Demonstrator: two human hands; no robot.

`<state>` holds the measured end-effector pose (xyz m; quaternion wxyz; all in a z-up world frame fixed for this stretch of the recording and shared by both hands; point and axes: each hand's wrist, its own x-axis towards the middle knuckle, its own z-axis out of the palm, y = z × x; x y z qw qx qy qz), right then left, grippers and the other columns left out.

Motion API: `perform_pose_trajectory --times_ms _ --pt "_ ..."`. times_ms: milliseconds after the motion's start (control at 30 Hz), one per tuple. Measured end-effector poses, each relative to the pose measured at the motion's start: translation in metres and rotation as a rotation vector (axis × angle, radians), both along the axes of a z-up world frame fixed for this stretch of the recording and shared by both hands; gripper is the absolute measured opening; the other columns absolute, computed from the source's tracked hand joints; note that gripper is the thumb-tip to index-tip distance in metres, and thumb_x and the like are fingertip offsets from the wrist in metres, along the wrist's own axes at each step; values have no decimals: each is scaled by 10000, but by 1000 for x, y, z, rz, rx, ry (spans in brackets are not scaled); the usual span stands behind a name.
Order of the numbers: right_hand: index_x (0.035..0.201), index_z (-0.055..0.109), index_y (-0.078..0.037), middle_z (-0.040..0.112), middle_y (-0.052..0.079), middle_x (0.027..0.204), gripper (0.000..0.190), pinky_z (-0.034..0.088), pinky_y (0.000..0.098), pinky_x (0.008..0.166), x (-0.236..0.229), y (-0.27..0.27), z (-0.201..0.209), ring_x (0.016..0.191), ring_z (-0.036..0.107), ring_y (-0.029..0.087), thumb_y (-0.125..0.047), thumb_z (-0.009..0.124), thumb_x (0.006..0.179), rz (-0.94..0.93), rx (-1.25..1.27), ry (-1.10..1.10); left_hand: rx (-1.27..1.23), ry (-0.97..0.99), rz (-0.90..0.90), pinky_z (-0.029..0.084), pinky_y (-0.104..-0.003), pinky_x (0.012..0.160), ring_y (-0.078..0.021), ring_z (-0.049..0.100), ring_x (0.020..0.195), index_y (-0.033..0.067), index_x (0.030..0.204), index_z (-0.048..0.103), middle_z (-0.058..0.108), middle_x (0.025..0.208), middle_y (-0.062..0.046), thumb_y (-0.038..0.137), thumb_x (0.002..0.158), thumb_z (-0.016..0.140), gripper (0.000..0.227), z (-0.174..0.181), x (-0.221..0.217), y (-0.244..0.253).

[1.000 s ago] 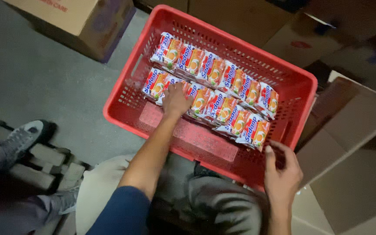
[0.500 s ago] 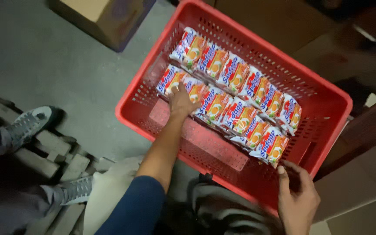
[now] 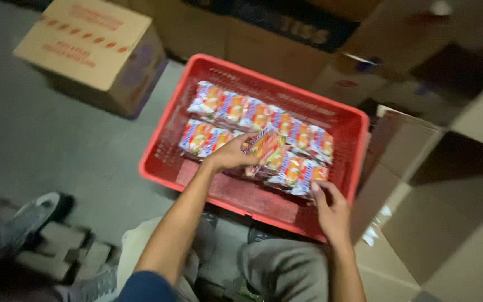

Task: The person transfers packets of instant noodles from a red plastic basket into a cardboard box. They pick up the packets one by one and place them neatly in rows inside the box.

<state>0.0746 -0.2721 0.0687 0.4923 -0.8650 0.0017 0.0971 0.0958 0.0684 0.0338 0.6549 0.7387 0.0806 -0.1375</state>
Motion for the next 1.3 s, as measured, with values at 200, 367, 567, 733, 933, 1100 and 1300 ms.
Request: perform_pose_trajectory --times_ms 200,367,567,733,933,1100,1300 --pt "1515 591 -4 639 331 1409 666 548 657 1049 -18 -10 49 1257 684 524 -539 408 1164 -242 723 448 260 -361 -423 419 -612 1249 -562 526 1449 92 1642 489 566 1501 -297 275 586 974 1177 100 -34 -76" --pt "1455 649 -83 727 120 1185 526 677 378 675 -55 -41 55 874 768 269 -404 707 1043 -182 624 443 282 -446 -583 418 -573 1241 -532 540 1437 178 1673 479 570 1503 -231 212 555 949 1214 69 -48 -143" --pt "1355 698 -23 769 118 944 435 634 324 539 -92 -115 39 741 736 211 -192 827 975 -396 592 278 278 -498 -607 355 -593 1294 -529 423 1547 159 1679 451 470 1655 -232 318 620 1003 1204 67 -64 -189" --pt "1431 625 32 728 241 1071 511 675 465 624 -124 -183 5 805 767 344 -157 810 994 -717 648 315 356 -272 -555 318 -615 1326 -537 384 1582 103 1685 425 451 1614 -316 465 821 968 1082 16 -77 -178" --pt "1747 224 -270 634 276 1308 891 679 407 744 -109 -182 61 1009 717 351 -151 724 1020 -831 544 301 532 25 -527 304 -570 1357 -452 400 1616 160 1685 466 489 1631 -259 628 959 782 919 -30 -86 -159" --pt "1605 597 -283 777 233 1094 621 666 324 527 -76 -204 44 756 742 232 -150 662 1002 -690 301 204 513 47 -431 426 -633 1271 -495 548 1481 196 1693 469 476 1639 -251 579 1025 710 807 -28 -85 -161" --pt "1687 494 -279 751 218 1243 637 656 342 643 -62 -196 112 883 778 233 -140 555 1068 -711 195 246 575 113 -436 443 -624 1254 -445 588 1471 216 1675 491 496 1645 -204 659 1021 662 808 0 -84 -171"
